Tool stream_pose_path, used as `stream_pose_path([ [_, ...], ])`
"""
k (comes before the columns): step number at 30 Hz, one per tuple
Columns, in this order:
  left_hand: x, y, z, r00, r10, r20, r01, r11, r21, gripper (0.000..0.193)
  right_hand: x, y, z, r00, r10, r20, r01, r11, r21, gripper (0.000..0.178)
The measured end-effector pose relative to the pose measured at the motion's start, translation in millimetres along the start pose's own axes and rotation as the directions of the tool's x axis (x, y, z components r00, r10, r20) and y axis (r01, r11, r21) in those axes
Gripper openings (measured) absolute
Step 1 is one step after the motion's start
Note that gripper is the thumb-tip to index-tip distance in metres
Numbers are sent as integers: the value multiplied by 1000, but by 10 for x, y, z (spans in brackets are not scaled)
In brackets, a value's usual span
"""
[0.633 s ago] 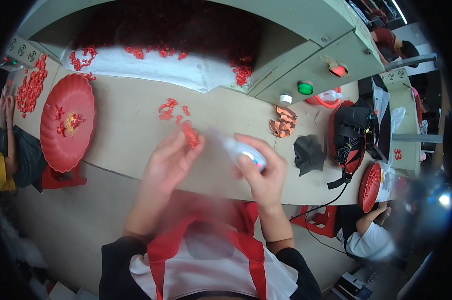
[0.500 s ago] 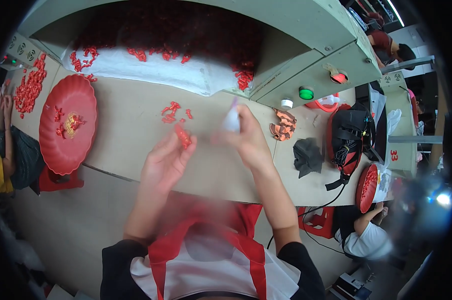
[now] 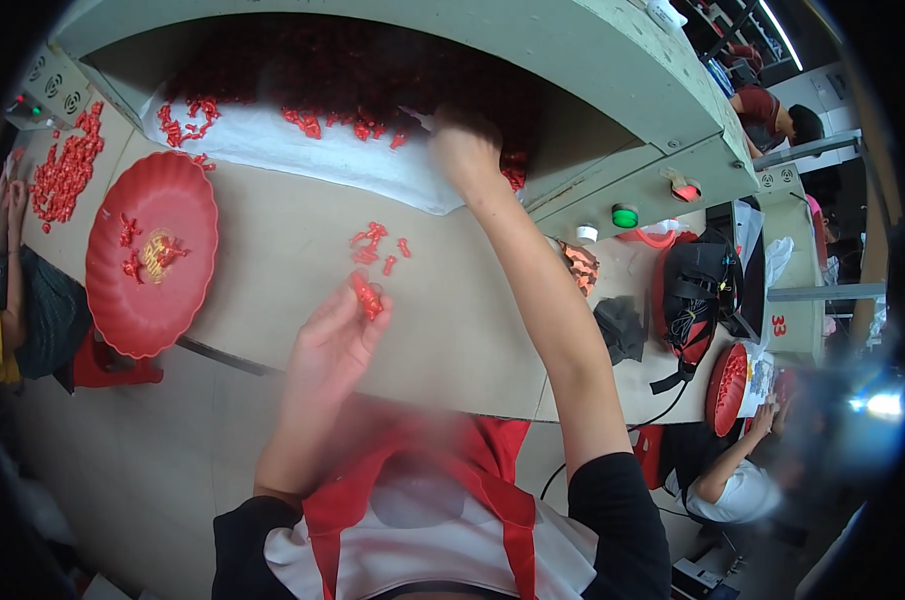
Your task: The person assembles plastic figures, applying glue from a bottle onto small plastic parts, attaching the components together by hand, and placing the assembled figures into a round tray.
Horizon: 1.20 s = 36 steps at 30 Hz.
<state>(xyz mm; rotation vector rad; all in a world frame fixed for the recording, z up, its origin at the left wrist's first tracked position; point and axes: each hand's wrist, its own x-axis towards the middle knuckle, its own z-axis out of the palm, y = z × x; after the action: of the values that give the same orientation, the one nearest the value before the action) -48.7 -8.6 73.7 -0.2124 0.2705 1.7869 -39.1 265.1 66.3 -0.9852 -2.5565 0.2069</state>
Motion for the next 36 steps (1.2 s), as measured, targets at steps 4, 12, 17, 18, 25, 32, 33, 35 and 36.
stream_pose_path([
  [4,7,13,9,1000,22,9,-23,999,40,22,-342,-193,-508,922,190,339,-342,810,477,23],
  [12,171,-327,138,997,-68,46,61,987,146,23,-1649,-74,-1047,794,8,608,-571,-332,751,18],
  [17,174,-536,222,999,-49,10,43,947,319,25,-1961,23,-1116,836,83,542,-498,-301,813,18],
  [18,167,-559,226,999,-47,8,42,944,328,25,-1982,2,-1153,839,125,530,-492,-243,836,19],
  [25,127,-724,264,999,31,22,-37,874,484,24,-2111,-58,-1292,868,268,419,-439,14,899,17],
  [32,157,-788,244,1000,30,1,-26,843,537,24,-2163,58,-1303,835,304,460,-432,-158,888,18],
  [33,160,-791,234,1000,26,0,-22,842,539,24,-2168,104,-1282,818,273,506,-451,-241,859,20],
  [35,169,-792,217,999,30,26,-39,848,528,24,-2159,142,-1265,801,240,549,-468,-321,823,22],
  [36,172,-793,216,999,28,25,-37,848,528,24,-2153,147,-1263,806,210,554,-475,-329,816,23],
])
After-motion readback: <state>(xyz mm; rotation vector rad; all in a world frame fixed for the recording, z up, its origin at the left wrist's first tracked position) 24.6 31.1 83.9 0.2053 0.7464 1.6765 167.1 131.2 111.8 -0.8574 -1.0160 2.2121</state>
